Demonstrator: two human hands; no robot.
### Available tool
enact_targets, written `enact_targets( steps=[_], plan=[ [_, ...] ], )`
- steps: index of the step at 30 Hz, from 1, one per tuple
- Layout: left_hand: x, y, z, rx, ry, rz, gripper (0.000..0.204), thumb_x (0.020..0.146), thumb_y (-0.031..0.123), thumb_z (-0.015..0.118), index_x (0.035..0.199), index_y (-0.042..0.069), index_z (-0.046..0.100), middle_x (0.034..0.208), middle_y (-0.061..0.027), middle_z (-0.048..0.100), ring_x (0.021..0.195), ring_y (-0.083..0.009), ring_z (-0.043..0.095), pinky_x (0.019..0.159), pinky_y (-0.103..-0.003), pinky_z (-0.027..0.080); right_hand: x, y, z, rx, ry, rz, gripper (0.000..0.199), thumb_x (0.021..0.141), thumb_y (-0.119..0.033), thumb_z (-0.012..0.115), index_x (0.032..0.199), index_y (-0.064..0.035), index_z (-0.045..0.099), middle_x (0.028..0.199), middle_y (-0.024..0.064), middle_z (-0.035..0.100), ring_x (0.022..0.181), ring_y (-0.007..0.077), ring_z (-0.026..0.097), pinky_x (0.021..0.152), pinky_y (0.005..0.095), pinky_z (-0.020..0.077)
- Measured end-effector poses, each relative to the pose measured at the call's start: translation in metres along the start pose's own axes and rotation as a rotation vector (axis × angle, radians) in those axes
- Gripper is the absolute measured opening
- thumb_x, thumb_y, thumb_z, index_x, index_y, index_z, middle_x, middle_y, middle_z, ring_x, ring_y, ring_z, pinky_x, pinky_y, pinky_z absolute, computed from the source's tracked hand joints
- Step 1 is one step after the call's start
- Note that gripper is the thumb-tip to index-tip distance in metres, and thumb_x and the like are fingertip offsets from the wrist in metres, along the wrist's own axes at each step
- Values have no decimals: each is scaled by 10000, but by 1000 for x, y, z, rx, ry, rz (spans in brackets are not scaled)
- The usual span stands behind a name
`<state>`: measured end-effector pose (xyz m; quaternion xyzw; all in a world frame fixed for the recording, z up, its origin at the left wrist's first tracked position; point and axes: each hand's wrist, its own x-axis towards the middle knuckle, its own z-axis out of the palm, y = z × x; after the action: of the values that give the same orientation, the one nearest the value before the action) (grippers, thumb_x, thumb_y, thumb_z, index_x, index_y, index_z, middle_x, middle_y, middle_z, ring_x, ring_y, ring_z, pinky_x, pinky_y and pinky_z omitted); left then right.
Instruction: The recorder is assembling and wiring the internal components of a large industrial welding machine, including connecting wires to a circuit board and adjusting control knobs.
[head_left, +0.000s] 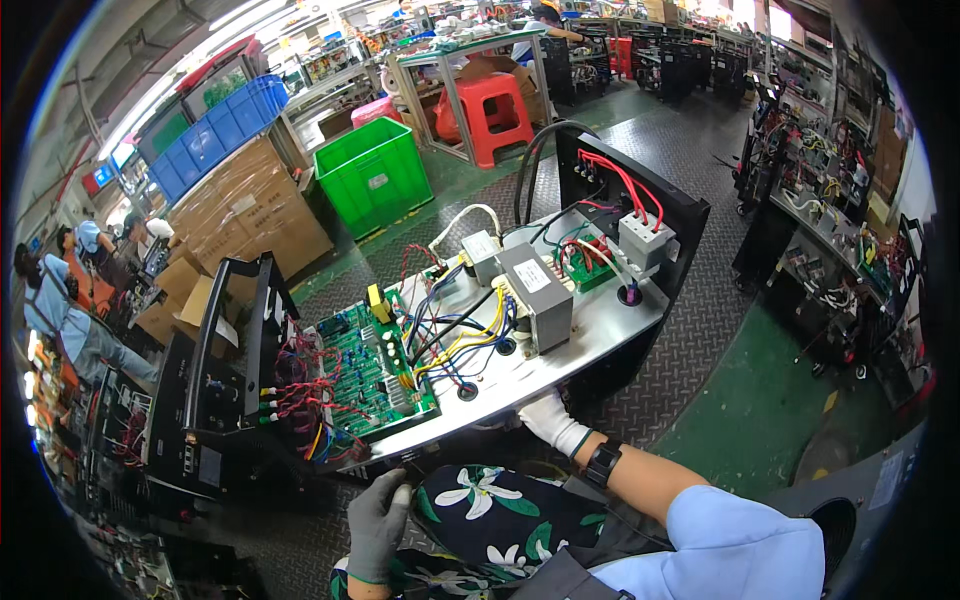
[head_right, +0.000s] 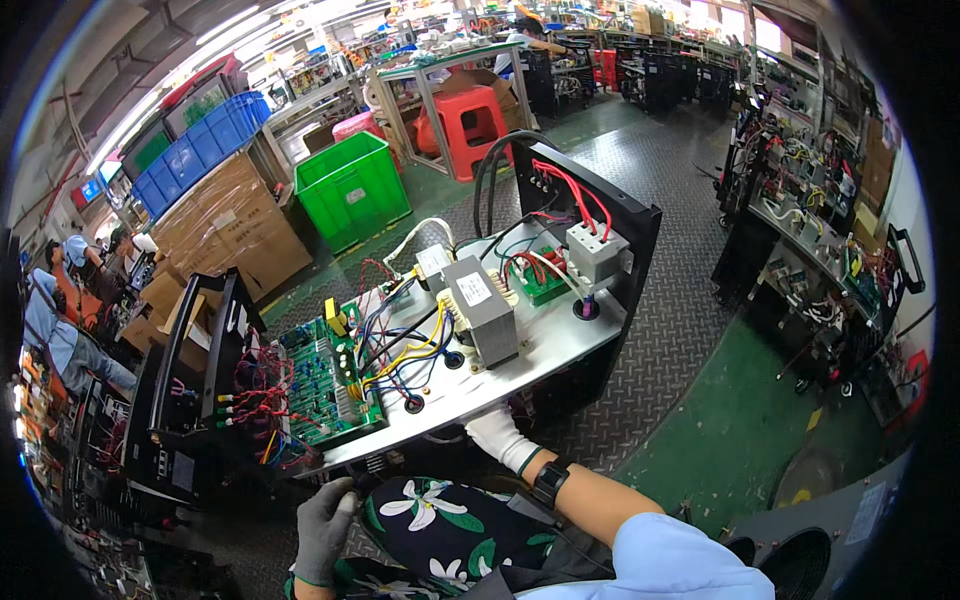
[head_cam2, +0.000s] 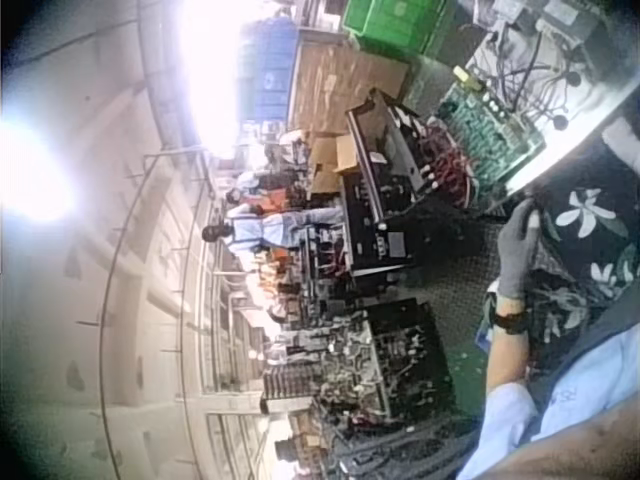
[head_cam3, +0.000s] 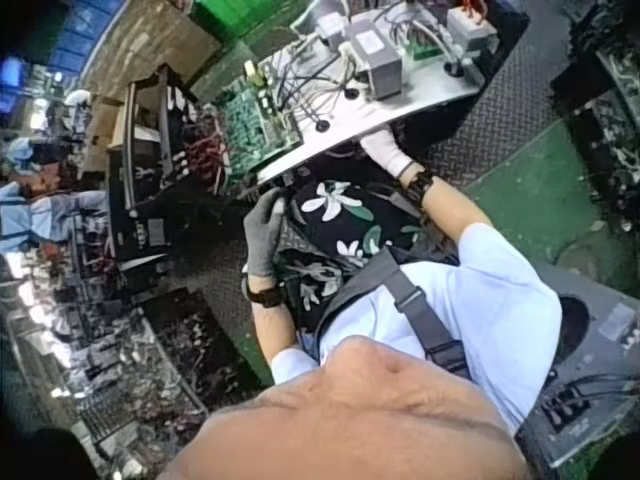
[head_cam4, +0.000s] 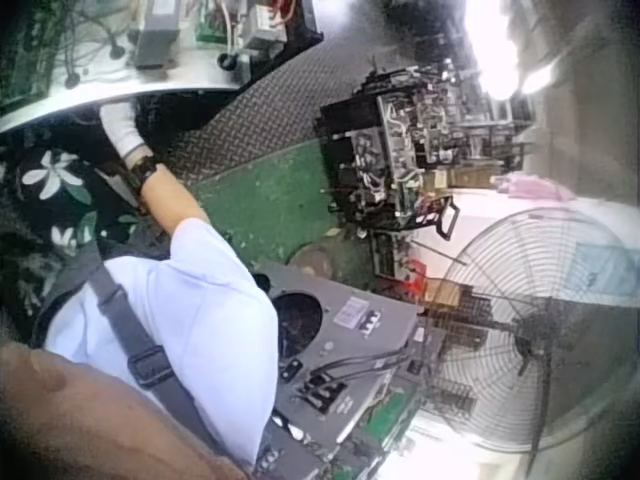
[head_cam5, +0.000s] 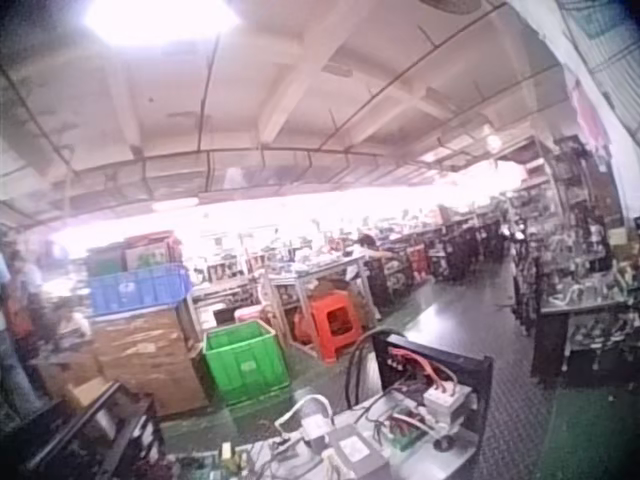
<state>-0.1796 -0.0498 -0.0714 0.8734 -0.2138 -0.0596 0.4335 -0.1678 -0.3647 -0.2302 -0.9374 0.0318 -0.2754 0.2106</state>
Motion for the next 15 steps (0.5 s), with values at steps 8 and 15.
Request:
enact_targets(
  steps=[8,15],
  plan=[
    [8,-8,10,39,29,30,283,922,135,645,1147,-32,679,967,-141,736,892,-155,686,808,-303,533,-3,-19,-4,-149,-3,180,490,893,-487,609,1195,-105,665,1206,154,657,1146,360,595,1033,477,431],
    [5,0,12,42,17,-16,312,922,187,646,1145,-28,680,997,-159,740,929,-194,707,837,-328,541,-12,-37,-13,1424,269,695,302,839,87,591,1128,-1,608,970,59,652,792,118,615,659,277,533]
  ],
)
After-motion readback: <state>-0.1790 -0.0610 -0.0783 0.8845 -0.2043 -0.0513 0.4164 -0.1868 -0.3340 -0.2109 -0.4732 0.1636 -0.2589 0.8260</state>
